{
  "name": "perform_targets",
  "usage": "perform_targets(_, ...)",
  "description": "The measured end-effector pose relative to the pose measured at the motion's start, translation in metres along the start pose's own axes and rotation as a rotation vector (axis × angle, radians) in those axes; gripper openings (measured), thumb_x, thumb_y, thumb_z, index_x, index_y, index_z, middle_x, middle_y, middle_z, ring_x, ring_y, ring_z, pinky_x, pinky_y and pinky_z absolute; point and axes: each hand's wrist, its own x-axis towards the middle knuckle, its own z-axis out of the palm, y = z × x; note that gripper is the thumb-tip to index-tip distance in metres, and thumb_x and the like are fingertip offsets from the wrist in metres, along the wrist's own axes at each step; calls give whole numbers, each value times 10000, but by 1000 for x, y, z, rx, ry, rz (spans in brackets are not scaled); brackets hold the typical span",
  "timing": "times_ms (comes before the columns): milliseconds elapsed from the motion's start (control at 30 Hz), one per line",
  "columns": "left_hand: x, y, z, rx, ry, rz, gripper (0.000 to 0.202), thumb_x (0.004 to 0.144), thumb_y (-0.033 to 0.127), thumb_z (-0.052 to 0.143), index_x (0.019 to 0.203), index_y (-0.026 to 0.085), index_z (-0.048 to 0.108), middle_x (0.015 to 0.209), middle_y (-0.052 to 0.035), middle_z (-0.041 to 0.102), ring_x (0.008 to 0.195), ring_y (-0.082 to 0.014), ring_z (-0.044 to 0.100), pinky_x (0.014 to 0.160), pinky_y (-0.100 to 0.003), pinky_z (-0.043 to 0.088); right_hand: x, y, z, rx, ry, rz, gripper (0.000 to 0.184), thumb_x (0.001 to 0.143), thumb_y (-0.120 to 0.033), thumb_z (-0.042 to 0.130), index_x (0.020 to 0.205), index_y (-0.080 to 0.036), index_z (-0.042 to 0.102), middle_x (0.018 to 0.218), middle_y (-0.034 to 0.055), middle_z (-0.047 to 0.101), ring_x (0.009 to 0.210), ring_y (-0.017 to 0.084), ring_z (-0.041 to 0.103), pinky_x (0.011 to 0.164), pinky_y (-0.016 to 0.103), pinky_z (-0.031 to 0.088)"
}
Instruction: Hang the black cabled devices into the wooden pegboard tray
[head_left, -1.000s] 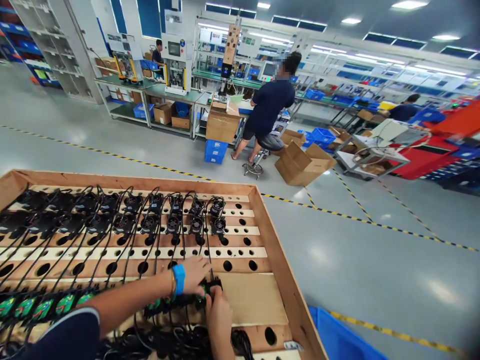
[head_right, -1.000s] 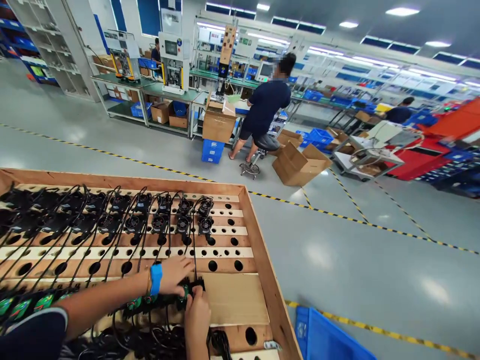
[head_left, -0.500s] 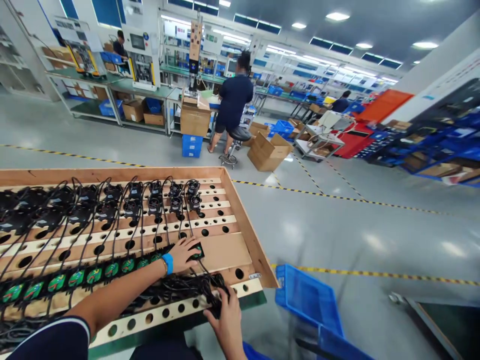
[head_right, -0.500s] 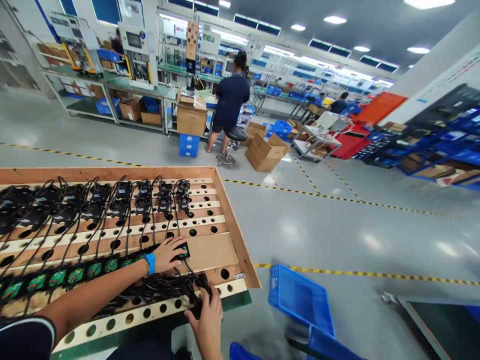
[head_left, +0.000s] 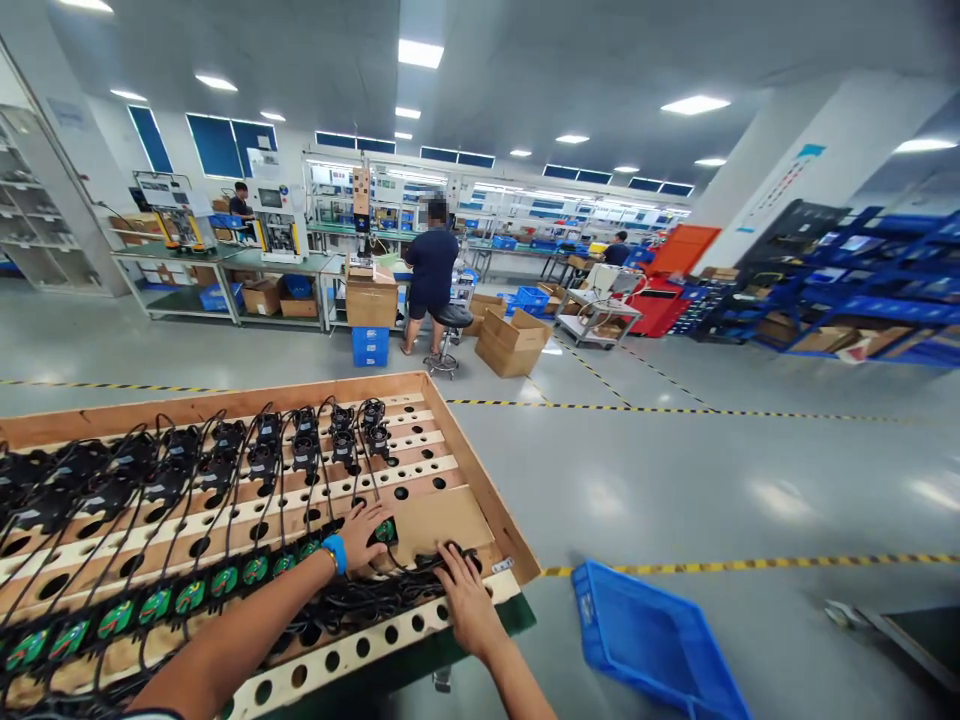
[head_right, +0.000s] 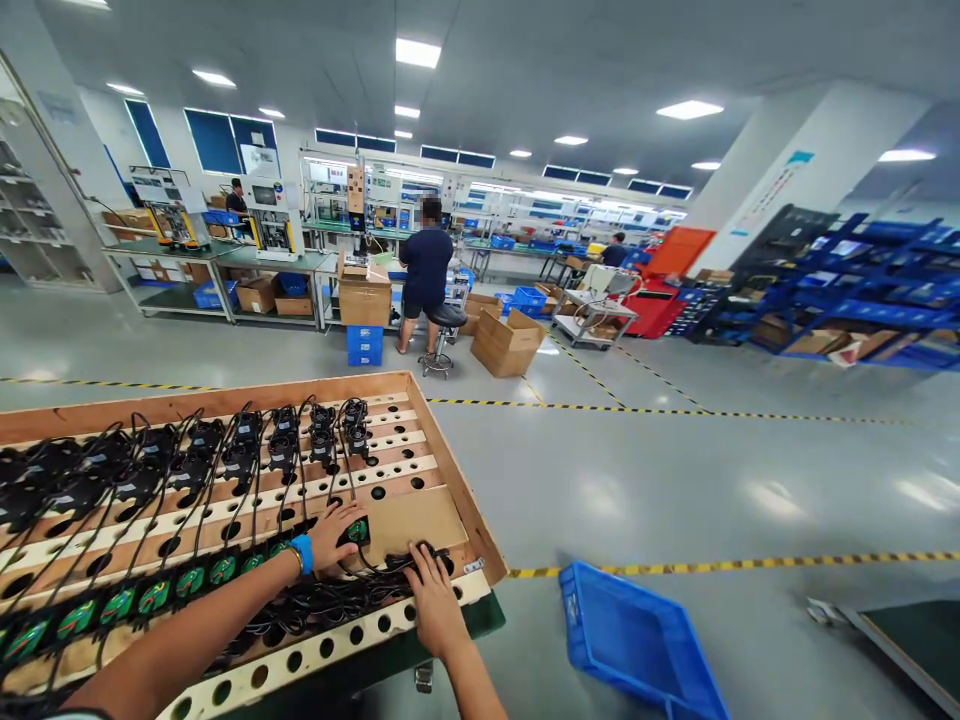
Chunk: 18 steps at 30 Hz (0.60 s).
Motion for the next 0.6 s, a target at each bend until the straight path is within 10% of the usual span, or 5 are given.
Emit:
perform_targets(233,1,25,13,15,224,-371,729,799,485,690,1431,153,543,1459,-175,553,1399,-330,464,1233,-476,306,19,-34,-2,216,275,267,555,772,16,333,1184,-157,663,1387,156,594,1336,245,547,1184,417,431)
perform_targets(400,4,40,7,122,179,-464,661,846,450,689,1436,193,540,1398,-152,604,1363,-327,497,1233,-615,214,120,-70,-33,242,2,400,329,961,-167,435,1192,-163,669,1207,102,718,1162,211,649,1019,293,486)
perform_targets(600,5,49,-5,192,43,-380,666,830,440,735,1421,190,556,1442,-176,587,1386,-353,479,1217,-673,202,191,-59,-15,182,-272,479,249,811,-319,777,940,-112,728,984,164,770,906,258,714,704,299,486)
